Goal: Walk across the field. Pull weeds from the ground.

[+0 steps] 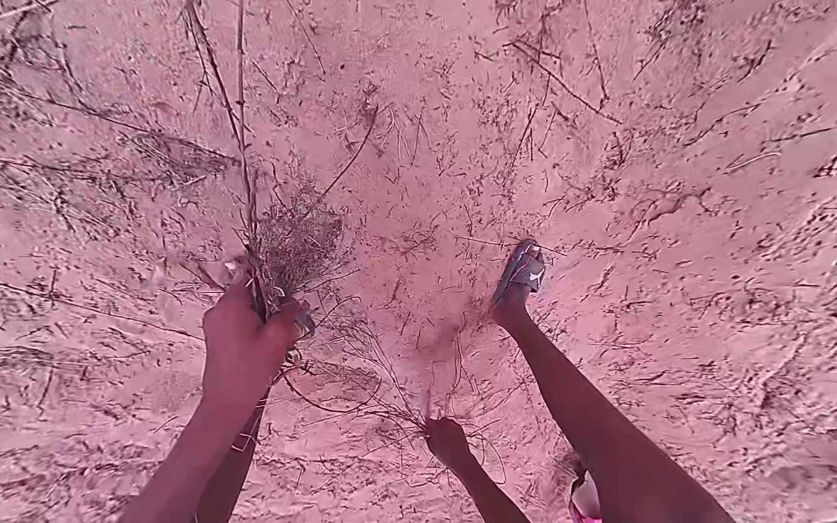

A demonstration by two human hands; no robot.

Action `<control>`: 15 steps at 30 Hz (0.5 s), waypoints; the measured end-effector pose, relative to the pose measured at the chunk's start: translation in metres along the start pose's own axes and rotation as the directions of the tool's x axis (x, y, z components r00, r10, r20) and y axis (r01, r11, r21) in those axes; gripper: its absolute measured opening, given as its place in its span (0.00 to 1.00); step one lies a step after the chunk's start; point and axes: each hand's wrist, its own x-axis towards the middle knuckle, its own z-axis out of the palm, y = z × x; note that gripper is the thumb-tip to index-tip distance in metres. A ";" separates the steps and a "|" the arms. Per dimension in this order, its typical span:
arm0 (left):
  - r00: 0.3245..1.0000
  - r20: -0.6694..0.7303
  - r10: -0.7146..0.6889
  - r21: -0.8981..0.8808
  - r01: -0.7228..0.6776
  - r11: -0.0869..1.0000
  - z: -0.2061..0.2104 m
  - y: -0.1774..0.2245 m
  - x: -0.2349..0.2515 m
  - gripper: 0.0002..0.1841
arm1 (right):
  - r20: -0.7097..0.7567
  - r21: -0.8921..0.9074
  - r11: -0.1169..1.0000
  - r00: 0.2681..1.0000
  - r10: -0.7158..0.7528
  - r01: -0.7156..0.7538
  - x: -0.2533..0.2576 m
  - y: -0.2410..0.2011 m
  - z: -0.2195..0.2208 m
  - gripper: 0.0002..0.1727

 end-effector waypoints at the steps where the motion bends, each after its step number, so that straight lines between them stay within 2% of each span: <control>1: 1.000 0.000 -0.006 0.018 0.006 1.000 0.001 -0.002 0.001 0.18 | 0.082 -0.041 0.996 0.994 -0.070 0.074 0.000 -0.001 0.014 0.19; 2: 1.000 -0.007 -0.004 0.023 0.004 1.000 0.001 -0.005 0.003 0.18 | 0.102 -0.080 0.988 0.987 -0.125 0.133 0.000 -0.007 0.017 0.18; 3: 1.000 -0.009 -0.011 0.024 0.011 1.000 -0.001 -0.008 0.005 0.19 | 0.052 -0.088 0.985 0.988 -0.145 0.149 -0.003 -0.015 0.011 0.18; 5: 0.999 -0.008 -0.042 0.016 0.042 0.999 -0.005 -0.013 0.005 0.18 | -0.245 0.037 0.997 0.968 -0.051 0.062 -0.008 -0.026 -0.019 0.20; 6: 0.999 -0.007 -0.054 0.005 0.054 0.999 -0.007 -0.014 0.005 0.18 | -0.450 0.169 0.985 0.891 0.058 0.021 -0.005 -0.026 -0.039 0.21; 7: 0.998 -0.009 -0.058 -0.008 0.058 0.998 -0.009 -0.015 0.006 0.18 | -0.590 0.306 0.952 0.784 0.193 -0.004 0.001 -0.022 -0.062 0.23; 9: 0.998 -0.009 -0.059 -0.038 0.059 0.998 -0.012 -0.018 0.007 0.20 | -0.705 0.490 0.872 0.589 0.396 0.000 0.016 -0.005 -0.105 0.25; 10: 0.998 -0.009 -0.061 -0.054 0.060 0.997 -0.014 -0.019 0.006 0.21 | -0.710 0.538 0.843 0.542 0.449 0.006 0.024 0.007 -0.122 0.25; 11: 0.999 -0.012 -0.052 -0.070 0.051 0.996 -0.015 -0.021 0.005 0.20 | -0.684 0.582 0.813 0.547 0.482 0.011 0.032 0.018 -0.136 0.26; 13: 1.000 -0.017 -0.022 -0.107 0.020 0.994 -0.014 -0.026 0.003 0.17 | -0.575 0.680 0.731 0.663 0.480 0.060 0.055 0.039 -0.157 0.25; 14: 1.000 -0.008 -0.010 -0.146 0.009 0.989 -0.014 -0.030 0.003 0.17 | -0.566 0.702 0.695 0.713 0.414 0.155 0.075 0.053 -0.159 0.24; 15: 1.000 0.009 -0.013 -0.199 0.014 0.980 -0.014 -0.033 0.003 0.14 | -0.633 0.651 0.700 0.719 0.288 0.293 0.099 0.070 -0.151 0.23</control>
